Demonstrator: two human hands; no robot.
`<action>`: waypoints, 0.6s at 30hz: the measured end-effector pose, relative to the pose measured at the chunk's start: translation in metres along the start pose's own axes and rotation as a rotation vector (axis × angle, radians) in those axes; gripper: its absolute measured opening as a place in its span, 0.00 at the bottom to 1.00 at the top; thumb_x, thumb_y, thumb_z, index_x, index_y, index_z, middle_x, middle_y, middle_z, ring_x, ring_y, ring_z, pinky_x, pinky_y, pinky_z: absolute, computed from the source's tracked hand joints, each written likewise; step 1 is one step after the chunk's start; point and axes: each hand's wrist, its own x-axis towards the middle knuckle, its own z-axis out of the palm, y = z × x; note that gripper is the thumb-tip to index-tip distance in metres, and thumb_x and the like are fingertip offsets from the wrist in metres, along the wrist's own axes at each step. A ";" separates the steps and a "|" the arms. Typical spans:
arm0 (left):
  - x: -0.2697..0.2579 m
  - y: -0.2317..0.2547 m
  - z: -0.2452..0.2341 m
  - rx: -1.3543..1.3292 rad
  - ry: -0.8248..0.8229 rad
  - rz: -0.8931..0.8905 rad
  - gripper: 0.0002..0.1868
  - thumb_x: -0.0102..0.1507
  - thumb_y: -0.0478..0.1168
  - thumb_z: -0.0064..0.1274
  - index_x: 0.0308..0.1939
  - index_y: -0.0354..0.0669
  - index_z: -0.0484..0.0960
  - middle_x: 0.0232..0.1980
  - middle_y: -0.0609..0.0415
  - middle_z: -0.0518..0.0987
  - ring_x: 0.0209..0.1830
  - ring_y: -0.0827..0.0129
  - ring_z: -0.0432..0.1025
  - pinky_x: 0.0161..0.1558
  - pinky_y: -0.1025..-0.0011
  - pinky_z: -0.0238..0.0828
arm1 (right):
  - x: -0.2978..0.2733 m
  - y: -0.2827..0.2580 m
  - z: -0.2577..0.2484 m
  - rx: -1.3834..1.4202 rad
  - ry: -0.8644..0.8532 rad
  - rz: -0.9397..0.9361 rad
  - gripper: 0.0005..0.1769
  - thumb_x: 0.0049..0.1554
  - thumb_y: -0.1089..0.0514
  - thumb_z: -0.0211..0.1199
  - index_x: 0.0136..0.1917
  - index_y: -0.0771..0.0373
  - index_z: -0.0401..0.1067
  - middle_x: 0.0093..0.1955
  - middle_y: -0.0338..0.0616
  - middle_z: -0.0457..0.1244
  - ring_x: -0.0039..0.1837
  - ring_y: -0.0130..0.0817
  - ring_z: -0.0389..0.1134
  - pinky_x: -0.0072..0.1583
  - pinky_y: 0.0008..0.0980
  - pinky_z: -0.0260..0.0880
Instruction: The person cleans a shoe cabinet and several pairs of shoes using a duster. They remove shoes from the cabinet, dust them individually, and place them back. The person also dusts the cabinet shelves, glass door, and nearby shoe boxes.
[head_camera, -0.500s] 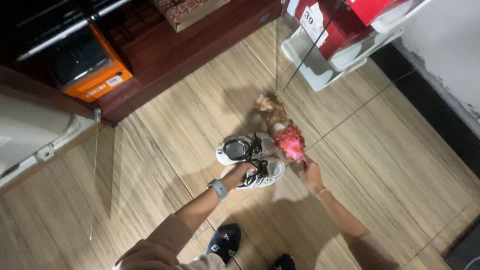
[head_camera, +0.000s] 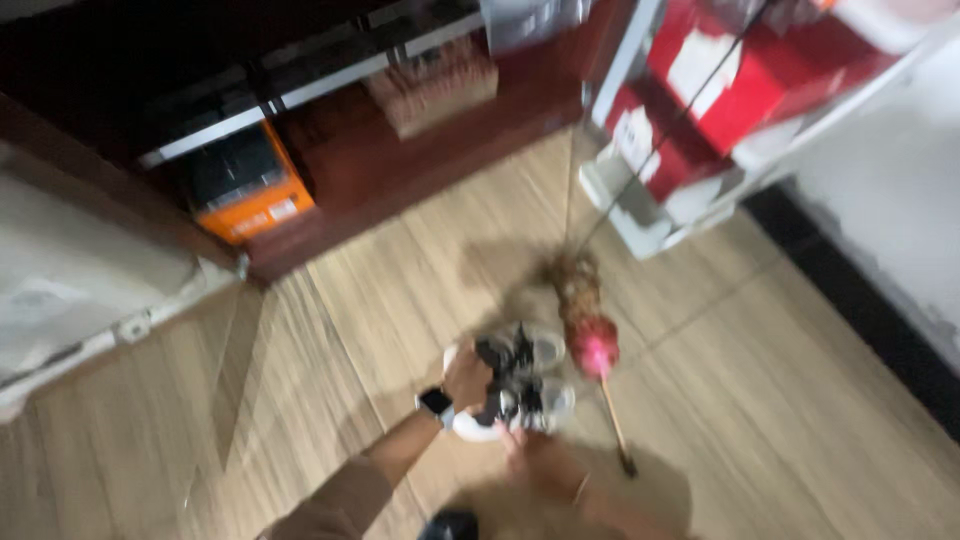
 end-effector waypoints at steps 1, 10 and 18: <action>0.005 -0.003 -0.005 -0.027 -0.027 -0.011 0.27 0.41 0.54 0.60 0.36 0.38 0.83 0.38 0.42 0.82 0.46 0.49 0.77 0.48 0.54 0.74 | 0.017 -0.020 0.009 -0.053 -0.043 -0.001 0.35 0.58 0.44 0.60 0.70 0.63 0.54 0.55 0.59 0.62 0.52 0.52 0.68 0.52 0.48 0.70; 0.004 0.005 -0.097 -0.639 -0.211 -0.643 0.19 0.53 0.52 0.58 0.26 0.38 0.86 0.31 0.38 0.81 0.35 0.46 0.78 0.41 0.52 0.75 | 0.096 -0.042 -0.090 0.154 0.043 0.317 0.59 0.38 0.40 0.82 0.71 0.61 0.52 0.59 0.66 0.55 0.58 0.65 0.63 0.56 0.58 0.68; 0.034 -0.004 -0.334 -0.649 0.223 -0.876 0.18 0.50 0.55 0.64 0.24 0.44 0.84 0.26 0.40 0.81 0.27 0.41 0.76 0.34 0.47 0.73 | 0.182 -0.141 -0.310 0.164 0.236 0.246 0.62 0.32 0.50 0.82 0.73 0.60 0.52 0.65 0.66 0.53 0.61 0.69 0.62 0.52 0.56 0.70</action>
